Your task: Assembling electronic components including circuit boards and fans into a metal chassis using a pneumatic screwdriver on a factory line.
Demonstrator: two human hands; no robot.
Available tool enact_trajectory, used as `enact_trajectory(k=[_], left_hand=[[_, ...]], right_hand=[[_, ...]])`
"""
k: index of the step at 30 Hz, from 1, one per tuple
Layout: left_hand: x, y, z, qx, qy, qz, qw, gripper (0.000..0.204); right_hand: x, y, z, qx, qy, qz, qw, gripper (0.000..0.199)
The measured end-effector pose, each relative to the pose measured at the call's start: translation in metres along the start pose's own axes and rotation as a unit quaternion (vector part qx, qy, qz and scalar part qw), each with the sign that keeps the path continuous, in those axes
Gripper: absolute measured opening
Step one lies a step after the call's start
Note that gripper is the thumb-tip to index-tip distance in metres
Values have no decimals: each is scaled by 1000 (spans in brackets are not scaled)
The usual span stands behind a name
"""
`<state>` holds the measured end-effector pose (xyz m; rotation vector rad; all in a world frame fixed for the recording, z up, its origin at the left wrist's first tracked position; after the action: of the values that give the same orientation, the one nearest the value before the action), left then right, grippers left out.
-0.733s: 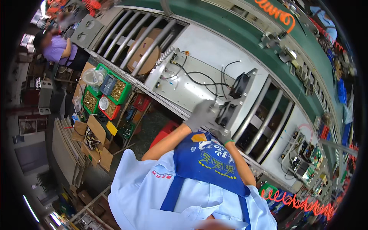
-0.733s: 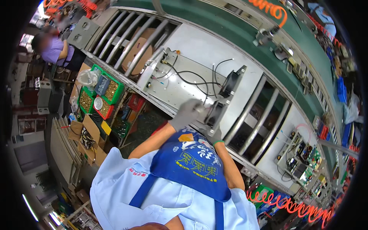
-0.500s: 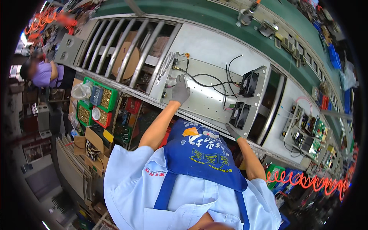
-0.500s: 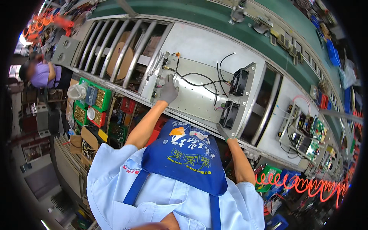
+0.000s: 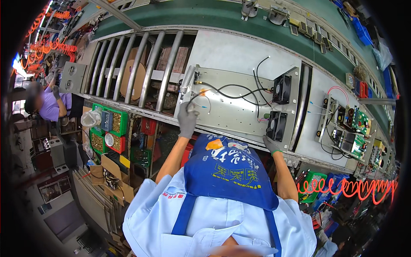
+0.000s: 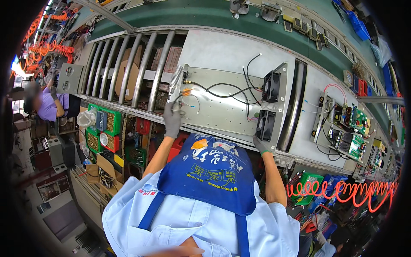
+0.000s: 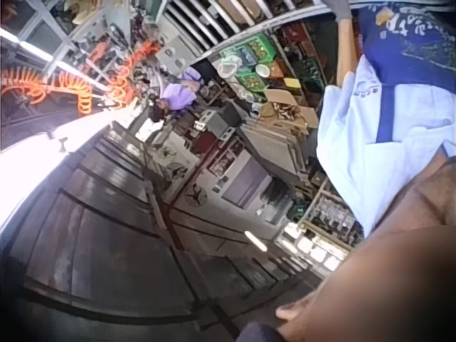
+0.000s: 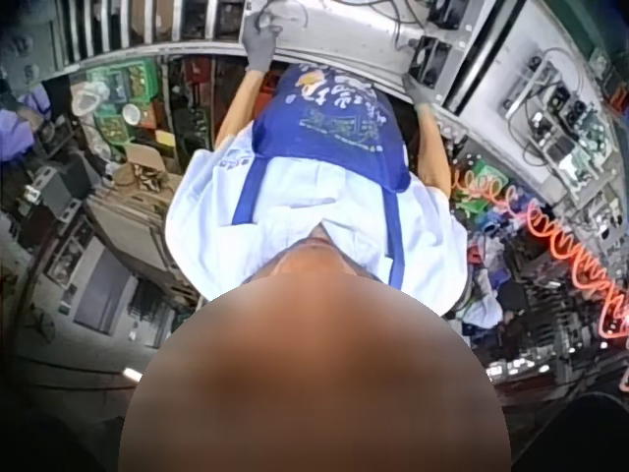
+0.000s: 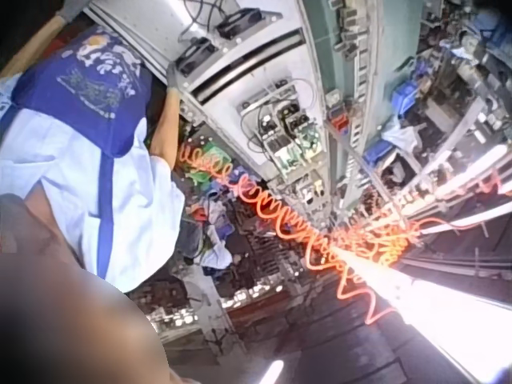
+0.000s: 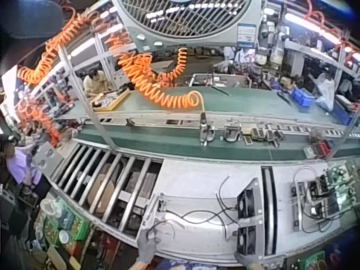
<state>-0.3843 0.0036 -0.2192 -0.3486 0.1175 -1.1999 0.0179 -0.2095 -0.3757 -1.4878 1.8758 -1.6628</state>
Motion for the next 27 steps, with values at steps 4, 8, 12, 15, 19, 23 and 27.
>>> enact_trajectory(k=[4, 8, 12, 15, 19, 23, 27], left_hand=[[-9, -47, -8, 121, -14, 199, 972, 19], [-26, -75, -58, 111, -140, 267, 947, 21], [-38, -60, -109, 13, -135, 189, 972, 20], [-40, -39, -124, 22, -148, 114, 982, 15], [-64, -32, -79, 69, -19, 124, 990, 21], [-91, -35, -4, -72, 47, 68, 994, 31], [-113, -32, 62, -175, 60, -57, 981, 32]], right_hand=[[-1, -9, -6, 3, -36, 23, 999, 53], [-4, -11, -14, -11, -51, -8, 999, 52], [-8, -13, -17, 36, -56, -10, 998, 53], [-3, -31, -25, -68, -56, -33, 996, 51], [11, -87, -58, -118, -63, 61, 989, 43], [32, -158, -87, -129, -9, 111, 985, 51], [47, -221, -96, -61, -51, 176, 981, 46]])
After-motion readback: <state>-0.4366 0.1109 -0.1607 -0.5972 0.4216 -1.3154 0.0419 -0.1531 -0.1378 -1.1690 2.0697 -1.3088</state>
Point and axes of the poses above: each hand's wrist, its own x-axis away from the middle knuckle, its own y-axis out of the palm, z = x × y, the point moved 3 cm from there along -x, towards the middle knuckle, and after that the axes turned 15 degrees about z, right-handed, at the moved point
